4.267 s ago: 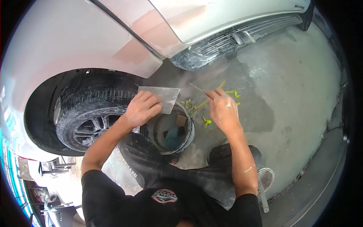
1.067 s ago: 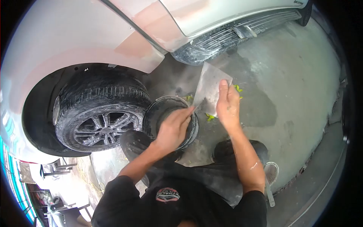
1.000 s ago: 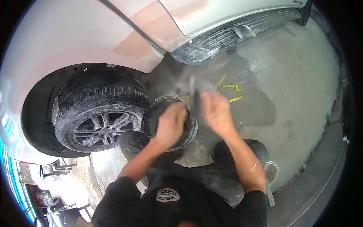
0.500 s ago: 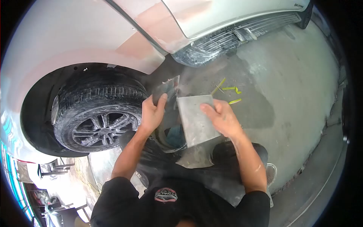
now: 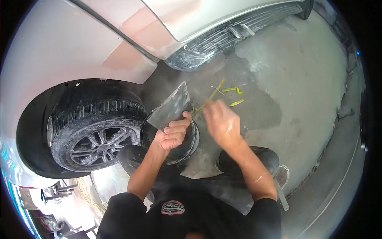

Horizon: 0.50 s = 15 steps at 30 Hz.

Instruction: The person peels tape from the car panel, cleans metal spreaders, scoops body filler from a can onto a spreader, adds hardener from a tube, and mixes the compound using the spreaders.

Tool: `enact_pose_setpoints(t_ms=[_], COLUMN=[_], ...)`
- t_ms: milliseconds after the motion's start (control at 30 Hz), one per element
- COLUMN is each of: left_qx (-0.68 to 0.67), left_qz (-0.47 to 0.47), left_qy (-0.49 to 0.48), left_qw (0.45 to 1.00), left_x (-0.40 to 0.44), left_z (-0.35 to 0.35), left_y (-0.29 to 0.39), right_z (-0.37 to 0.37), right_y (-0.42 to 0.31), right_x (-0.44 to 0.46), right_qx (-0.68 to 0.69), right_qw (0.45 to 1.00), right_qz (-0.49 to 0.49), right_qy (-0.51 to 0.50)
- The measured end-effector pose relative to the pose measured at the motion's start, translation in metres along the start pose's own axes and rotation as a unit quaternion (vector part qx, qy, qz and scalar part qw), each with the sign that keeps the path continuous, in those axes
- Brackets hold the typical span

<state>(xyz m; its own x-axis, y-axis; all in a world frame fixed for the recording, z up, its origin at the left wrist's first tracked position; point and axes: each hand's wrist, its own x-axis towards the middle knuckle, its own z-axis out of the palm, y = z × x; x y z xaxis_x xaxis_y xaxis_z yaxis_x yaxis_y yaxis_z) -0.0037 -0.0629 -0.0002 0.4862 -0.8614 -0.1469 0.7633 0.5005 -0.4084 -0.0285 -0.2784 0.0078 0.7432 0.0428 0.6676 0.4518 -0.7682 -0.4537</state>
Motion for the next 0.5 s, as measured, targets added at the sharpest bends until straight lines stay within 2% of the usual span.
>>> enact_pose_setpoints(t_ms=[100,200,267,300,333,400,433,467,500], left_qx=[-0.035,0.08,0.154,0.34,0.503,0.642,0.676,0.711,0.742], left_qz=[0.023,0.02,0.053,0.138,0.219,0.342,0.331,0.319,0.31], left_qy=[0.046,0.068,0.087,0.165,0.24,0.347,0.342,0.332,0.318], left_qw=[0.998,0.994,0.983,0.916,0.801,0.592,0.562,0.532,0.501], left_x=[-0.004,-0.008,-0.015,-0.022,-0.024,-0.023,-0.029,-0.033,-0.036], left_z=[-0.024,-0.01,0.004,0.004,0.011,0.018,0.019,0.022,0.025], left_y=[0.005,-0.002,0.01,0.017,0.019,0.015,0.016,0.019,0.021], right_z=[0.003,0.024,-0.004,-0.013,-0.011,-0.006,-0.003,0.005,0.013], right_y=[-0.01,0.028,0.006,-0.006,-0.012,-0.007,-0.003,0.013,0.029], right_x=[0.003,0.001,0.014,0.015,0.008,0.01,0.009,0.008,0.006], right_qx=[0.079,-0.004,0.037,0.063,0.089,0.105,0.112,0.004,-0.052], right_qw=[0.974,0.996,0.999,0.998,0.993,0.985,0.981,0.985,0.99], right_qz=[-0.213,0.063,0.032,0.011,-0.081,-0.111,-0.117,-0.067,-0.022], right_qy=[-0.011,-0.056,-0.021,-0.01,-0.011,-0.078,-0.107,-0.157,-0.127])
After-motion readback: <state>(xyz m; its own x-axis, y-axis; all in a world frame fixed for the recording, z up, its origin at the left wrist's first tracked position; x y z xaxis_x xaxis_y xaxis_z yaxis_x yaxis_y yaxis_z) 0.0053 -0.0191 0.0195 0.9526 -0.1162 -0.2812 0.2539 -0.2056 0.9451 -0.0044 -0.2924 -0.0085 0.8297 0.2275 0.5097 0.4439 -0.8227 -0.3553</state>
